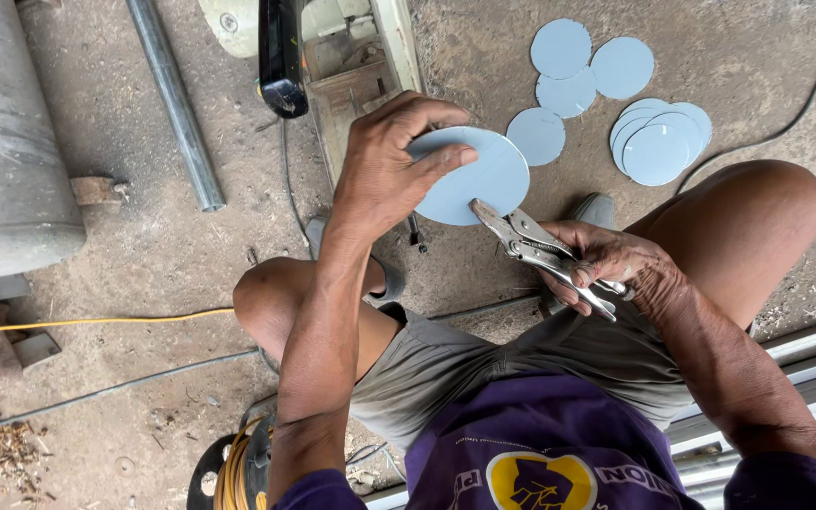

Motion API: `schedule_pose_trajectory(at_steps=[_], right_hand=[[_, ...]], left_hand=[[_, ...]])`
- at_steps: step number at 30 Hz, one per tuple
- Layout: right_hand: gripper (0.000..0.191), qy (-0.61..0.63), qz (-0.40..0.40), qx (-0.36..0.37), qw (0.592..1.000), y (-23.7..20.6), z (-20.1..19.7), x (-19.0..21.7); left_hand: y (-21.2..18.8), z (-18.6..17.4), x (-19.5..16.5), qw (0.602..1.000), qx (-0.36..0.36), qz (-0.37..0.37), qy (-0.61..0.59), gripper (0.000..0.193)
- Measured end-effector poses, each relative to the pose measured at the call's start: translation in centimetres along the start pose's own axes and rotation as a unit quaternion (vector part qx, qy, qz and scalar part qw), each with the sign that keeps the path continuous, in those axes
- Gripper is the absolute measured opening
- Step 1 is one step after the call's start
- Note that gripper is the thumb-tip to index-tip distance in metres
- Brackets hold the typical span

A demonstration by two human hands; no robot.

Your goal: The person sits on the floor of a workshop and cuts circular discs from flat light-blue sheet material using a scroll saw mounted under a small table. They hold the machine handle with one hand and guide and rotate each disc with pliers in the other hand, cutting out discs one at a time and setting finished discs on the floor beside them.

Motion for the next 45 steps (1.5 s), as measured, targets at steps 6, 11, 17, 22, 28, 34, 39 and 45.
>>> schedule_pose_trajectory(at_steps=[6,11,17,22,28,34,39,45], right_hand=[[0.090,-0.012,0.016,-0.003,1.000,0.2,-0.3,-0.5],[0.090,-0.015,0.019,0.020,0.999,0.2,-0.5,-0.8],[0.084,-0.047,0.006,0.036,0.998,0.5,-0.7,-0.6],[0.073,-0.090,0.011,-0.040,0.995,0.3,-0.4,-0.1],[0.066,-0.190,-0.009,-0.220,0.957,0.1,-0.3,0.8],[0.052,-0.386,-0.018,-0.316,0.867,0.1,-1.7,1.2],[0.053,-0.249,-0.189,-0.243,0.918,3.6,-3.3,1.2],[0.037,-0.211,0.063,-0.429,0.876,10.0,-7.6,-2.8]], left_hand=[[0.4,0.0,1.3,0.999,-0.016,-0.025,-0.031,0.011],[0.4,-1.0,1.6,0.975,-0.078,-0.090,-0.188,0.015],[0.0,-1.5,0.7,0.978,0.038,-0.193,-0.064,0.011],[-0.2,-1.8,-0.6,0.992,0.086,-0.035,-0.081,0.008],[0.1,-1.9,-0.3,0.997,0.064,0.006,-0.038,0.016],[-0.3,-1.5,0.6,0.998,-0.018,0.002,-0.061,0.044],[-0.9,-3.7,1.4,0.959,-0.241,-0.120,-0.089,0.028],[-0.8,-8.6,-0.3,0.862,-0.282,0.070,0.415,0.048]])
Point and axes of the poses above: each hand's wrist, its own y-axis towards the middle knuckle, its own z-axis out of the palm, x = y × z, the point moved 4 cm from there along y, towards the middle knuckle, and after that the axes turned 8 degrees about -y, right-handed, at the moved point
